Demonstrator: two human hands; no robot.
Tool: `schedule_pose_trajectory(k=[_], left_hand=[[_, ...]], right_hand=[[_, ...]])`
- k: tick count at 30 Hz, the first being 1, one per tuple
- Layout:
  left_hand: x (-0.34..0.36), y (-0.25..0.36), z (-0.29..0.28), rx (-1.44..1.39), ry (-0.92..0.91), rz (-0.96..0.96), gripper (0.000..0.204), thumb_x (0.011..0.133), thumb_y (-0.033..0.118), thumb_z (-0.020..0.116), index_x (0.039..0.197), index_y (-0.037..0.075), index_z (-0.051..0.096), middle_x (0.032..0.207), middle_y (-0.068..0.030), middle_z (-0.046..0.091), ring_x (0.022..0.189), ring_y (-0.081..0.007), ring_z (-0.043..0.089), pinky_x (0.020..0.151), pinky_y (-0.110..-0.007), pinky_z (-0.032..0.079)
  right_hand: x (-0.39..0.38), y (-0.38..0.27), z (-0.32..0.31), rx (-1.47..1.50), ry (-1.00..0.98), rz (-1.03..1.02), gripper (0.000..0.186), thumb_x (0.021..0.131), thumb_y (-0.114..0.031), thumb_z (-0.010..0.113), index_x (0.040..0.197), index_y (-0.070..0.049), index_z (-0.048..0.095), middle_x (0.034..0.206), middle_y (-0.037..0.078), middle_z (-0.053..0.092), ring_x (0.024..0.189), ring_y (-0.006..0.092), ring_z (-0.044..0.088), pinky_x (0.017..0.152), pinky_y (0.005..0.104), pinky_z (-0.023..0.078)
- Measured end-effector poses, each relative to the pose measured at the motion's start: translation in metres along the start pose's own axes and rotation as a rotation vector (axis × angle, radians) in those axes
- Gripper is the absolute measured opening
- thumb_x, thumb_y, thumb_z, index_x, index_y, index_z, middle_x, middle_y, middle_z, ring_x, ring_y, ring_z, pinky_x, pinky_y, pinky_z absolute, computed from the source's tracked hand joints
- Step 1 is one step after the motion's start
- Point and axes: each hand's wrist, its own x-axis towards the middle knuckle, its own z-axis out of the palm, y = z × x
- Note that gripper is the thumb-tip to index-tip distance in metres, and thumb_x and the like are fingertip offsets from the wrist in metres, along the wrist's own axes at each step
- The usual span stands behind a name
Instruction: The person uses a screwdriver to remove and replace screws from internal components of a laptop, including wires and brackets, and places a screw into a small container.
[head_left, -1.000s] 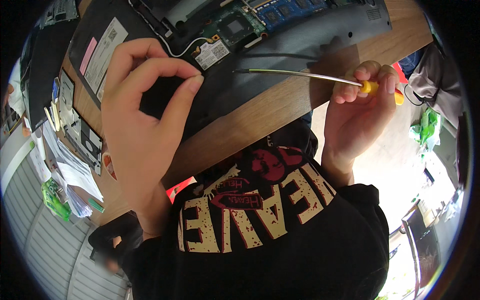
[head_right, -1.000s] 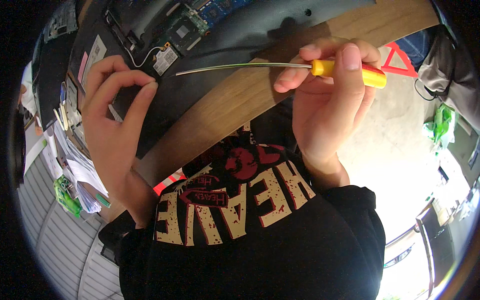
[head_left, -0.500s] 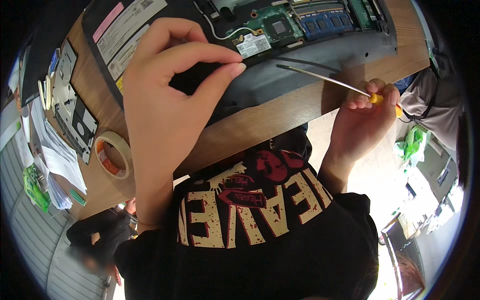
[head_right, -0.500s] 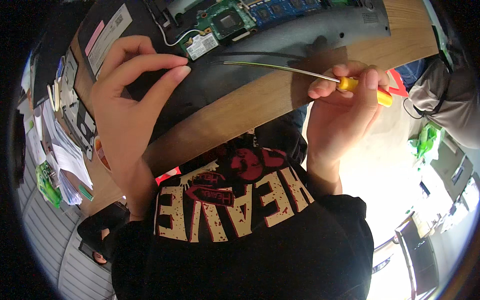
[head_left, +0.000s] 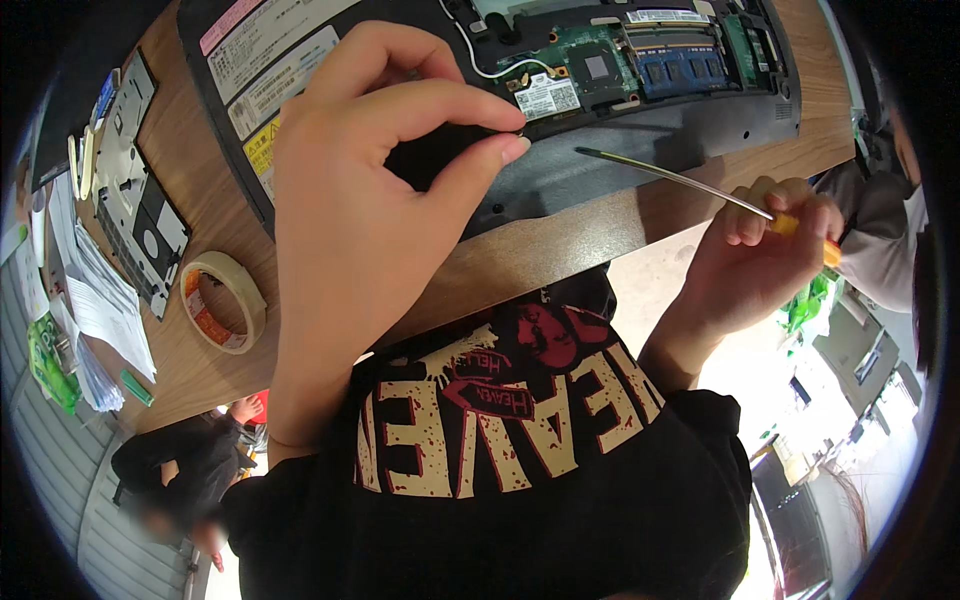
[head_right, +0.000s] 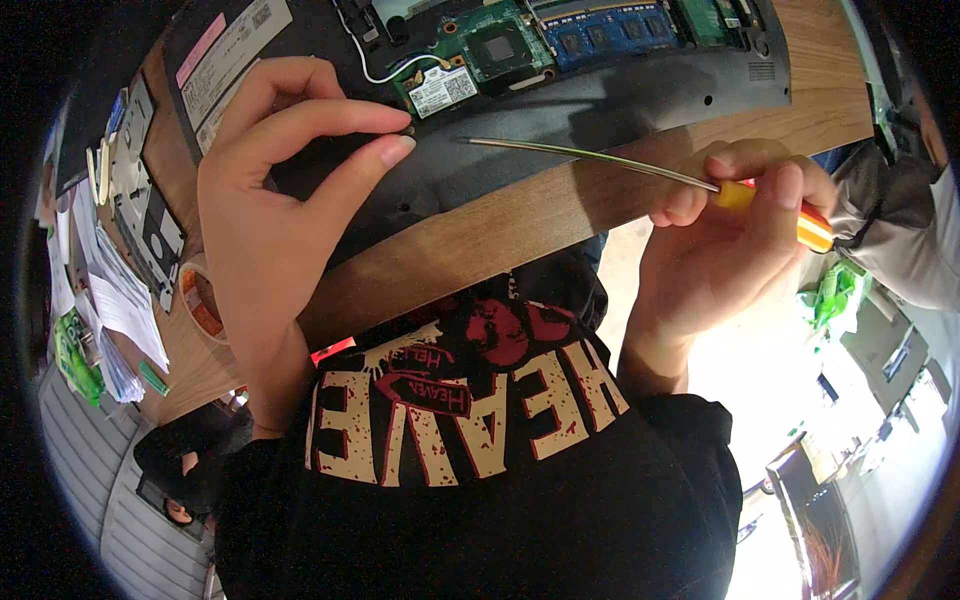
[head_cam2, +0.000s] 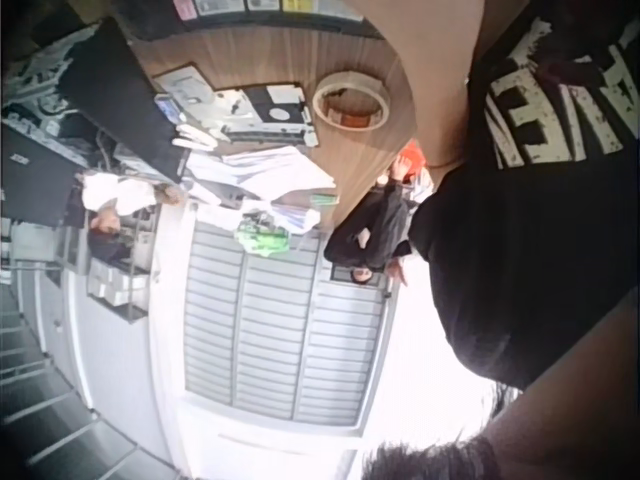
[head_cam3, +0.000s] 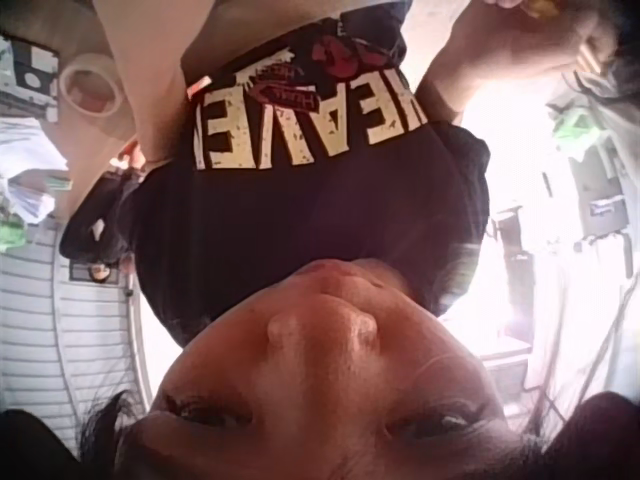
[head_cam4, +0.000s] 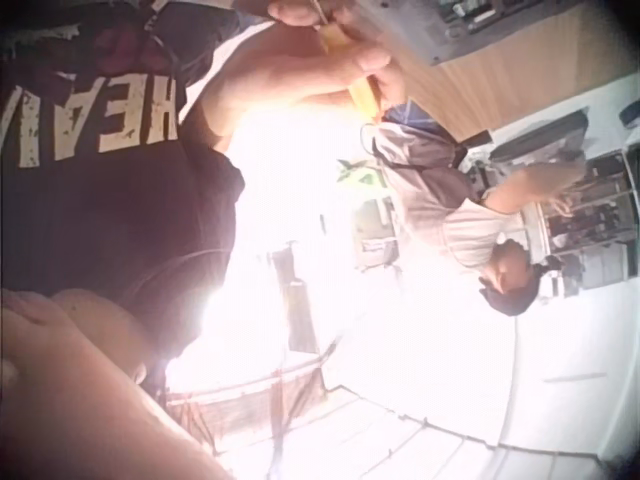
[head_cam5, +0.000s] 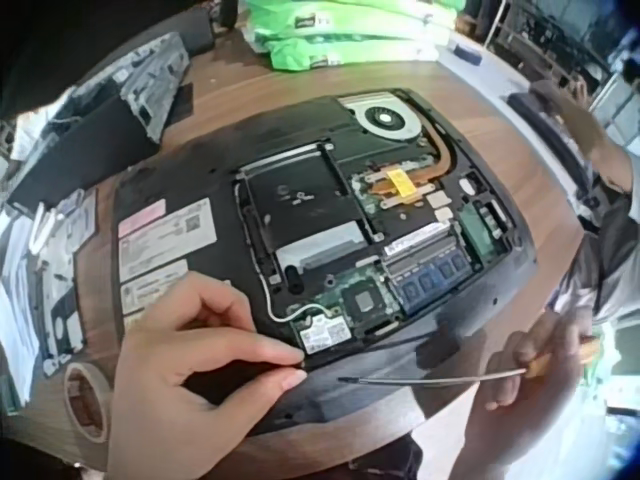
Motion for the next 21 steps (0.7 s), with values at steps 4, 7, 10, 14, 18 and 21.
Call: schedule_pose_trajectory(k=[4,7,10,14,18,21], left_hand=[[0.0,-0.003,0.001,-0.013,0.013,0.016,0.018,0.065,0.003,0.076,0.083,0.006,0.072,0.086,-0.0014,0.052,0.079,-0.0124,0.053,0.073,-0.024,0.041],[-0.005,-0.006,0.009,-0.071,0.101,0.022,0.018,0.065,0.003,0.075,0.082,0.006,0.072,0.085,-0.0013,0.052,0.079,-0.0124,0.053,0.072,-0.024,0.041],[0.001,0.005,0.003,-0.002,0.046,0.042,0.017,0.065,0.002,0.075,0.082,0.005,0.071,0.085,-0.0013,0.052,0.079,-0.0126,0.054,0.072,-0.024,0.041],[-0.007,-0.008,0.015,-0.146,0.122,-0.019,0.017,0.065,0.001,0.075,0.081,0.005,0.071,0.084,-0.0016,0.052,0.078,-0.0129,0.054,0.071,-0.023,0.041],[0.0,0.003,0.003,-0.071,0.076,-0.026,0.018,0.064,0.001,0.075,0.081,0.005,0.071,0.085,-0.0019,0.052,0.078,-0.013,0.054,0.071,-0.023,0.041],[0.003,0.009,-0.001,0.036,-0.011,-0.03,0.018,0.065,0.001,0.075,0.081,0.005,0.071,0.085,-0.002,0.053,0.078,-0.0133,0.055,0.072,-0.023,0.041]], right_hand=[[0.016,-0.003,0.014,-0.233,-0.149,-0.234,0.016,0.091,-0.017,0.052,0.09,-0.004,0.041,0.068,0.015,0.057,0.043,0.0175,0.052,0.036,0.0247,0.046],[0.022,-0.005,0.029,-0.347,-0.239,-0.334,0.019,0.092,-0.016,0.047,0.079,-0.003,0.047,0.065,0.012,0.055,0.038,0.015,0.045,0.032,0.023,0.038],[0.026,-0.007,0.037,-0.416,-0.32,-0.402,0.024,0.092,-0.015,0.046,0.072,-0.002,0.051,0.063,0.01,0.054,0.034,0.0137,0.043,0.028,0.0217,0.035],[0.032,-0.007,0.037,-0.416,-0.424,-0.449,0.018,0.09,-0.012,0.048,0.075,-0.002,0.051,0.064,0.011,0.055,0.034,0.014,0.044,0.027,0.0221,0.036],[0.029,-0.006,0.041,-0.349,-0.419,-0.419,0.013,0.09,-0.009,0.049,0.079,-0.002,0.051,0.065,0.011,0.056,0.034,0.0143,0.045,0.026,0.0225,0.036],[0.032,-0.008,0.036,-0.364,-0.493,-0.414,0.013,0.09,-0.009,0.048,0.079,-0.002,0.051,0.066,0.012,0.057,0.034,0.0145,0.045,0.026,0.0222,0.036]])
